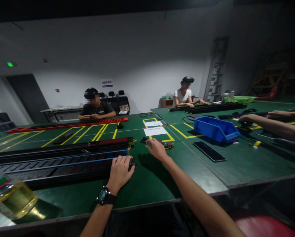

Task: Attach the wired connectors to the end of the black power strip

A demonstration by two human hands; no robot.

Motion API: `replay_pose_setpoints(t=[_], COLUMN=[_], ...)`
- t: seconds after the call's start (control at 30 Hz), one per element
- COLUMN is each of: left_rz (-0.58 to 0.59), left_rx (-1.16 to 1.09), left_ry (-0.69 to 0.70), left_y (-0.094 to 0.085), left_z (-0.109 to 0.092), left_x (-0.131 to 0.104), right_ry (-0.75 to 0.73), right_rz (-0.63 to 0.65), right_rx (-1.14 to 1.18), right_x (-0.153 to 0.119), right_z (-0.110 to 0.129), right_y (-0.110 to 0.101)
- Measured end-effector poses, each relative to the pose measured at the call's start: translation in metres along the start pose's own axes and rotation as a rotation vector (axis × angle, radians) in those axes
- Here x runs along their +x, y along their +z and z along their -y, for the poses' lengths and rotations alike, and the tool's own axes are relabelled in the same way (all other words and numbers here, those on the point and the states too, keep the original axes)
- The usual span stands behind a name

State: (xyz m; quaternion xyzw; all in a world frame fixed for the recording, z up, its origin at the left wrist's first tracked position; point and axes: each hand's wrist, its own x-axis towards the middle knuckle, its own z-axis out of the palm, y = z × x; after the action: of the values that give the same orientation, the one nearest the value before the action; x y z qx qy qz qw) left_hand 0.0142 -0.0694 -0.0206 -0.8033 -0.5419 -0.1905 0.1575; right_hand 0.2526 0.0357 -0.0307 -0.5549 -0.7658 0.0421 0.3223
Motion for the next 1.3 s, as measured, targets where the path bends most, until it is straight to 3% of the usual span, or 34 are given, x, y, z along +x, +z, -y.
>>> replay_pose_setpoints(t=[0.07, 0.17, 0.3, 0.7, 0.9, 1.07, 1.2, 1.3], left_rz=[0.002, 0.003, -0.002, 0.001, -0.002, 0.002, -0.001, -0.003], left_rx=[-0.003, -0.021, -0.031, -0.026, -0.034, -0.033, -0.035, -0.035], left_ry=[-0.004, -0.010, -0.011, -0.016, -0.013, -0.016, -0.014, -0.015], left_y=[0.001, 0.002, 0.003, 0.002, 0.002, 0.000, 0.000, 0.001], left_z=[0.000, 0.001, 0.002, 0.003, 0.002, 0.001, 0.001, 0.001], left_x=[0.000, -0.001, 0.000, -0.001, -0.001, -0.001, -0.001, -0.001], right_ry=[0.178, 0.370, 0.477, 0.227, 0.074, 0.134, 0.136, 0.028], right_rz=[-0.092, -0.133, -0.101, 0.043, 0.081, -0.037, 0.002, 0.050], right_rx=[-0.121, -0.265, -0.281, -0.312, -0.113, -0.054, -0.052, -0.024], right_x=[0.003, 0.003, 0.002, 0.001, 0.004, 0.007, 0.006, 0.002], right_z=[-0.017, -0.041, -0.059, -0.039, -0.029, -0.028, -0.031, -0.024], right_y=[-0.010, -0.018, -0.022, -0.017, -0.013, -0.013, -0.010, -0.001])
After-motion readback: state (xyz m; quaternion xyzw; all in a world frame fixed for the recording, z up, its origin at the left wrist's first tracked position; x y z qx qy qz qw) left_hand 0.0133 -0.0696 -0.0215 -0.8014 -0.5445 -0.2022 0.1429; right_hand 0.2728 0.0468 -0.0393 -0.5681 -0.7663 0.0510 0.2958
